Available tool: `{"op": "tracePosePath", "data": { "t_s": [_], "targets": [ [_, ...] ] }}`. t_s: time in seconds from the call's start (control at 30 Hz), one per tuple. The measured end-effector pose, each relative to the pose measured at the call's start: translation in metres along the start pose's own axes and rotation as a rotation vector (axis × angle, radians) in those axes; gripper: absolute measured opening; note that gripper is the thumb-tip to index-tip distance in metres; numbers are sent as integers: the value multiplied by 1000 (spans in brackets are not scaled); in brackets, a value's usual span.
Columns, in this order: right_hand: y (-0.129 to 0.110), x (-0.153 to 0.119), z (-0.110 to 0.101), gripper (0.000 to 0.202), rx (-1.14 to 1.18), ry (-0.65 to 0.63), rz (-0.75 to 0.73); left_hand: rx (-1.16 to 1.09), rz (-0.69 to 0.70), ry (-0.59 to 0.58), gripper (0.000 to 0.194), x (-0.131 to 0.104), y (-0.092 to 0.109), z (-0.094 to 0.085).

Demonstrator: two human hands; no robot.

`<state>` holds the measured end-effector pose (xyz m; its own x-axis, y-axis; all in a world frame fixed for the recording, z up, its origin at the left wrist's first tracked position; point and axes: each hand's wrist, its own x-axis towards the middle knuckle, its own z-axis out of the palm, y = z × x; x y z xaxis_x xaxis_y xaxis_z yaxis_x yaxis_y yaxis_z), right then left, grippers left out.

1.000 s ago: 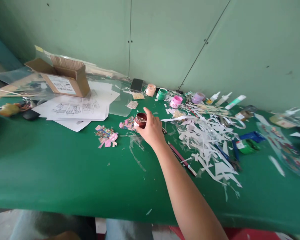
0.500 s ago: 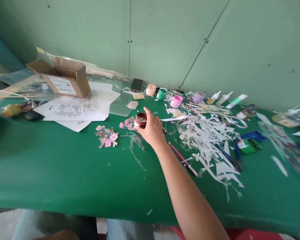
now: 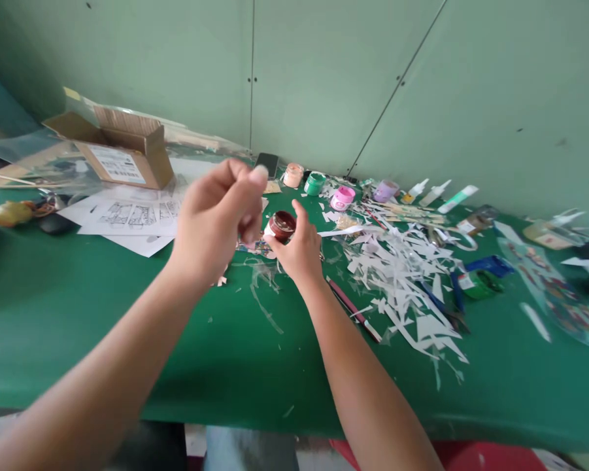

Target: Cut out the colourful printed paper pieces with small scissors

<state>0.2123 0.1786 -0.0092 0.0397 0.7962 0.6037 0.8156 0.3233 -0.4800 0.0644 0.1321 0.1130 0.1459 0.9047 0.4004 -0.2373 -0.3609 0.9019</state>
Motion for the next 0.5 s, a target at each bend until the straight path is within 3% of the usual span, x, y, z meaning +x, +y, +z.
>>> {"op": "tracePosePath", "data": {
  "t_s": [0.07,0.13,0.23,0.33,0.4,0.5],
  "targets": [
    [-1,3,-3,80,77,82,69,322,48,-15,36,46,-27,-14],
    [-2,5,-7,78,163,150,117,686,-1,-133,40,67,-51,-29],
    [-3,8,-11,76,189,237,114,1161,-48,-357,28,63,-73,-42],
    [-1,10,-11,76,175,273,79,1424,1,-553,32,48,-80,-43],
    [0,11,-10,75,173,271,86,1491,16,-614,31,41,-83,-40],
    [0,11,-9,75,182,244,117,1427,-34,-601,20,37,-87,-38]
  ]
}}
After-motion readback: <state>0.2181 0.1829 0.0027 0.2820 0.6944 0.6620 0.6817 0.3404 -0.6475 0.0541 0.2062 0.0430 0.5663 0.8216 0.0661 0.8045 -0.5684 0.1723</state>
